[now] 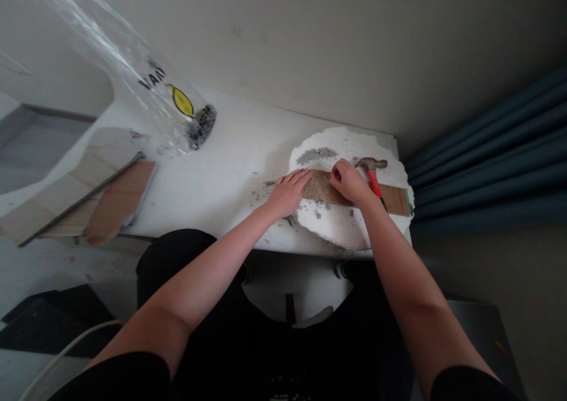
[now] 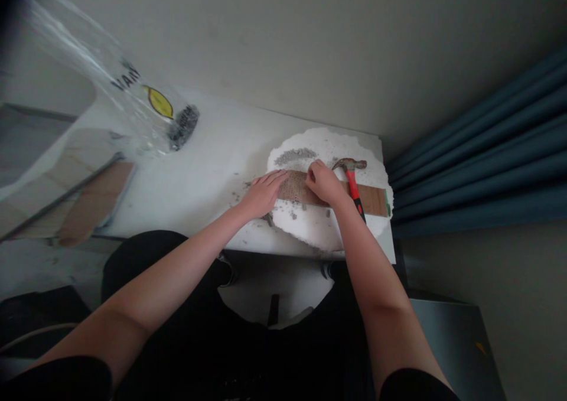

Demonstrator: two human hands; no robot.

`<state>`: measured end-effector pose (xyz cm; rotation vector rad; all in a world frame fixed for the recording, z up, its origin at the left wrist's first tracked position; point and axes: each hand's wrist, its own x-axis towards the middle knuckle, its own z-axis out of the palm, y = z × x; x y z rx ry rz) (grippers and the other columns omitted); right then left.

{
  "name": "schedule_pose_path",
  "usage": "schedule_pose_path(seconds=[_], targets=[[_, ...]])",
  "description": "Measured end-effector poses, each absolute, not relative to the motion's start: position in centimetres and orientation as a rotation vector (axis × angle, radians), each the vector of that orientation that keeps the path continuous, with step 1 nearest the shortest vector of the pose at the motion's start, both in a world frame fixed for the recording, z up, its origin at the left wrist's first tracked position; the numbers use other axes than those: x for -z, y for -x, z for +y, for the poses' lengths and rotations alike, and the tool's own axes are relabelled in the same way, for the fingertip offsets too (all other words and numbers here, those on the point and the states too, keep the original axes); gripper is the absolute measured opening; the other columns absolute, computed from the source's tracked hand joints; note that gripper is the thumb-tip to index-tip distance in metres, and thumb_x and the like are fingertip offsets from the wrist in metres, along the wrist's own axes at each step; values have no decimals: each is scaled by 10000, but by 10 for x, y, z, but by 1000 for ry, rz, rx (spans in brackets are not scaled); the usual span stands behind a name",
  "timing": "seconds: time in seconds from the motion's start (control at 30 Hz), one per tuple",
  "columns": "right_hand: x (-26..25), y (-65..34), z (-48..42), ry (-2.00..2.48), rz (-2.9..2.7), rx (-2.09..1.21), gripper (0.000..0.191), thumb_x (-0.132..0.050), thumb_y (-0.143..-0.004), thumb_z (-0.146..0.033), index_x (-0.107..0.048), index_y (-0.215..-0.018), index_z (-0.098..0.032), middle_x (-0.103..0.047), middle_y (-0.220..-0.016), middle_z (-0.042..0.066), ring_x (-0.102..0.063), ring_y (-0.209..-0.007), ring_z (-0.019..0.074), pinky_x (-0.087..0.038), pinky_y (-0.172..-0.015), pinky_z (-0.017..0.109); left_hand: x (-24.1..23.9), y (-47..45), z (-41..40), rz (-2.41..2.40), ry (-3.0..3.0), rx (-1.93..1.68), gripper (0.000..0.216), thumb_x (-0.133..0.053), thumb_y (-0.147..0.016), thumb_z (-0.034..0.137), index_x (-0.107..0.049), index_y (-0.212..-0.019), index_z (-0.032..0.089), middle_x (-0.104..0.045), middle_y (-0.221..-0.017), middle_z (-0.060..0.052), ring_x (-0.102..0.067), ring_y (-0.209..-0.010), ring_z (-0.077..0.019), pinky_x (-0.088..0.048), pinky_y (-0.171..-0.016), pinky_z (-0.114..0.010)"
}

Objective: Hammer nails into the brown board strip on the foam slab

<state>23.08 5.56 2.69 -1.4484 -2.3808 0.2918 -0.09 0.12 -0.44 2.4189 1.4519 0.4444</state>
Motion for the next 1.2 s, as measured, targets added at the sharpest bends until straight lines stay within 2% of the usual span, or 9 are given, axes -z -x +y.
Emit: schedule_pose_path(seconds=[0.43, 0.57, 0.67, 0.77, 0.87, 0.93, 1.03, 1.1, 1.2], targets=[[-54, -239, 49, 1432, -2364, -456, 108, -517, -946, -202, -620, -917, -198, -603, -1078, 103, -613, -848, 201, -504, -830, 351, 2, 1, 1, 1436, -2391, -463, 600, -309, -997, 144, -390, -1590, 191, -416, -1662, -80, -358, -1537, -220, -342, -1219, -437], [-79, -229, 36, 1428, -2039, -358, 233, -390, -1016, -268, -617, -1015, -217, -614, -1066, 104, -599, -889, 210, -489, -725, 322, 3, 1, 2, 1437, -2393, -463, 586, -320, -1000, 150, -402, -1579, 172, -418, -1660, -90, -352, -1541, -218, -342, -1221, -434], [-86, -206, 5, 1201, -2257, -618, 184, -464, -996, -300, -607, -913, -221, -635, -893, 53, -578, -799, 184, -462, -713, 301, 4, 1, 5, 1439, -2373, -420, 586, -365, -1001, 181, -396, -1586, 196, -424, -1658, -80, -348, -1544, -227, -345, -1221, -445], [-71, -180, -32, 867, -2640, -907, 129, -539, -953, -233, -609, -847, -214, -652, -791, 7, -557, -694, 149, -412, -679, 281, 4, 1, 7, 1459, -2348, -381, 600, -353, -1003, 180, -381, -1600, 231, -423, -1659, -72, -358, -1538, -231, -352, -1219, -461], [-50, -165, -55, 842, -2828, -768, 126, -552, -958, -211, -640, -867, -207, -703, -856, 33, -590, -734, 167, -378, -673, 289, 3, 2, 8, 1445, -2355, -428, 586, -299, -1017, 174, -399, -1592, 223, -424, -1659, -63, -363, -1533, -218, -331, -1236, -445], [-44, -164, -57, 951, -2812, -651, 109, -565, -966, -234, -672, -975, -212, -724, -902, 47, -609, -760, 181, -375, -674, 293, 3, 2, 8, 1447, -2345, -430, 579, -298, -1018, 178, -412, -1585, 215, -435, -1652, -67, -366, -1532, -221, -333, -1233, -447], [-47, -179, -38, 1234, -2583, -553, 204, -625, -940, -311, -677, -1119, -228, -704, -832, 25, -598, -715, 187, -390, -669, 293, 1, 3, 7, 1434, -2344, -413, 593, -361, -999, 182, -400, -1590, 219, -430, -1654, -76, -361, -1536, -233, -344, -1222, -453], [-52, -197, -17, 1403, -2381, -470, 158, -599, -938, -293, -683, -1039, -205, -670, -781, 30, -584, -696, 190, -410, -677, 300, 1, 3, 5, 1413, -2370, -430, 595, -371, -993, 174, -399, -1587, 201, -417, -1662, -83, -360, -1536, -236, -347, -1217, -446], [-54, -224, 14, 1532, -2197, -359, 108, -587, -905, -235, -672, -949, -187, -674, -856, 71, -595, -762, 207, -443, -714, 314, -1, 2, 3, 1429, -2391, -462, 570, -310, -1014, 171, -416, -1573, 182, -425, -1655, -91, -376, -1525, -234, -358, -1205, -441]])
